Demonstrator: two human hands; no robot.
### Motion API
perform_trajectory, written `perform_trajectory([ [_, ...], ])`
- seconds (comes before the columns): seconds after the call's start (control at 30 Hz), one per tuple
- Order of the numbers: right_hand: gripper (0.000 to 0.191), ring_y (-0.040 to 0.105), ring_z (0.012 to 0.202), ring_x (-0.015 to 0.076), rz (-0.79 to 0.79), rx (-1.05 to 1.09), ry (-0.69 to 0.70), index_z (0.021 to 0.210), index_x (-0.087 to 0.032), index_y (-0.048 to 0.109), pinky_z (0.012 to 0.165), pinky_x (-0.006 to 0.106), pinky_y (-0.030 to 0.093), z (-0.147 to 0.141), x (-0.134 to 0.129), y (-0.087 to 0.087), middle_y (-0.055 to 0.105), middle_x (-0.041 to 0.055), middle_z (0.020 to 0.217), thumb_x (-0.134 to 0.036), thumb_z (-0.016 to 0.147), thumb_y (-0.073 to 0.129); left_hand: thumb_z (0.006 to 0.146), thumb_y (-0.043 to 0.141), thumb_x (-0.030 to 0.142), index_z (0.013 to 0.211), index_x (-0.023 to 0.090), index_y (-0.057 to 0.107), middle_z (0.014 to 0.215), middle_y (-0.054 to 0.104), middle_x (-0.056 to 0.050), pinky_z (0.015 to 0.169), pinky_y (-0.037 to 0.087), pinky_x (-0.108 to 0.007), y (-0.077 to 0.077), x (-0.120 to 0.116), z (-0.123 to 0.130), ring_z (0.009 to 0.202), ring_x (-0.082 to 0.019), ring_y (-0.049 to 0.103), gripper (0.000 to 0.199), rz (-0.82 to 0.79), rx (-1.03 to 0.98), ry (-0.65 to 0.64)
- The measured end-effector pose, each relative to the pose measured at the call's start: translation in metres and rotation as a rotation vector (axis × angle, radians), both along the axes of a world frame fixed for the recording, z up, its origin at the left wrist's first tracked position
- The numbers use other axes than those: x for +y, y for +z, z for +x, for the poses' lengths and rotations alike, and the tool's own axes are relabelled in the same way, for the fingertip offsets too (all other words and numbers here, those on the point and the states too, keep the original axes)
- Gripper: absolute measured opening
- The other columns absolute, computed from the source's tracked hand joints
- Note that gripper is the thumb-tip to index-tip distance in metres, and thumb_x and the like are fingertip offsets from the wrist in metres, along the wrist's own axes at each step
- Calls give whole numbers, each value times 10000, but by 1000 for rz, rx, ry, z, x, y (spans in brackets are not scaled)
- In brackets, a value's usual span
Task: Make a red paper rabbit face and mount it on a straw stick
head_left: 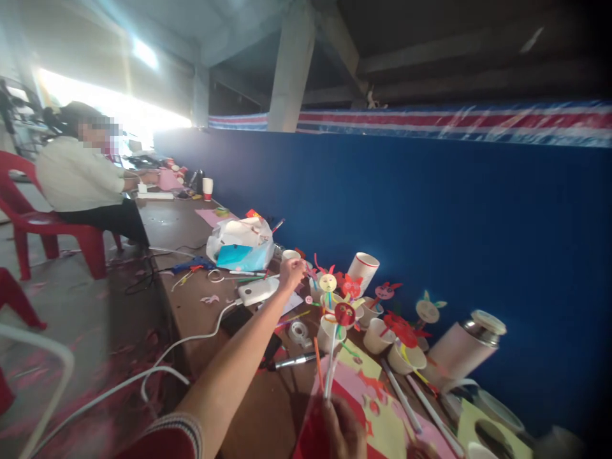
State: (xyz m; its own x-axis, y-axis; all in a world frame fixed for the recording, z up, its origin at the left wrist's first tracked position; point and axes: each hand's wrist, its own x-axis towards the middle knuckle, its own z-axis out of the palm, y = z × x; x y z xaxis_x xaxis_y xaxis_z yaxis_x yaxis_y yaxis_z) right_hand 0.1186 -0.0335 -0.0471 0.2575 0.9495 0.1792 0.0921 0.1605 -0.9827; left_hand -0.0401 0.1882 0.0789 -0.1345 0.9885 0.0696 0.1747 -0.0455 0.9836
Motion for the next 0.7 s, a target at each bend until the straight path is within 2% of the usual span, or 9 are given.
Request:
perform_trajectory([
  [0.07, 344, 564, 601, 176, 15, 0, 19, 779, -159, 653, 561, 244, 431, 8, 1, 6, 636, 39, 637, -490, 736, 572, 885, 335, 376, 1032, 155, 540, 919, 594, -60, 557, 448, -212, -13, -27, 24, 678, -107, 564, 335, 67, -75, 9],
  [0.17, 321, 554, 657, 174, 35, -12, 20, 775, -167, 641, 619, 255, 433, 18, 4, 12, 633, 43, 689, -465, 792, 523, 804, 428, 441, 835, 165, 597, 707, 593, -29, 451, 381, -185, -37, -69, 49, 545, -97, 527, 325, 105, -170, -93],
  [0.3, 335, 487, 550, 133, 63, 50, 15, 767, -167, 615, 543, 235, 400, 23, 8, 14, 588, 12, 618, -461, 832, 469, 739, 473, 498, 654, 167, 579, 561, 533, -8, 423, 364, -192, -64, -104, 60, 464, -93, 480, 358, 54, -256, -248],
  [0.37, 333, 471, 538, 118, 69, 70, 25, 763, -160, 609, 533, 223, 388, 22, 10, 15, 582, 8, 621, -450, 840, 464, 731, 476, 506, 668, 162, 590, 622, 557, -23, 428, 370, -188, -74, -114, 62, 502, -99, 502, 368, 16, -286, -320],
  [0.5, 320, 464, 548, 108, 82, 103, 36, 729, -159, 591, 520, 205, 373, 19, 10, 20, 570, -2, 620, -442, 832, 482, 710, 520, 521, 724, 158, 603, 694, 579, -34, 427, 372, -185, -84, -129, 67, 535, -106, 524, 373, -96, -353, -468],
  [0.63, 289, 482, 569, 113, 112, 143, 58, 697, -170, 581, 535, 206, 386, 18, 10, 21, 571, -3, 630, -418, 823, 504, 687, 572, 502, 688, 160, 573, 579, 565, -6, 416, 368, -206, -85, -141, 72, 420, -98, 494, 341, -222, -392, -675],
  [0.7, 280, 487, 563, 113, 96, 181, 82, 701, -172, 587, 541, 209, 395, 19, 10, 19, 571, -6, 627, -419, 813, 519, 672, 598, 481, 655, 160, 561, 527, 549, 6, 419, 367, -213, -84, -144, 73, 395, -100, 485, 324, -267, -408, -723],
])
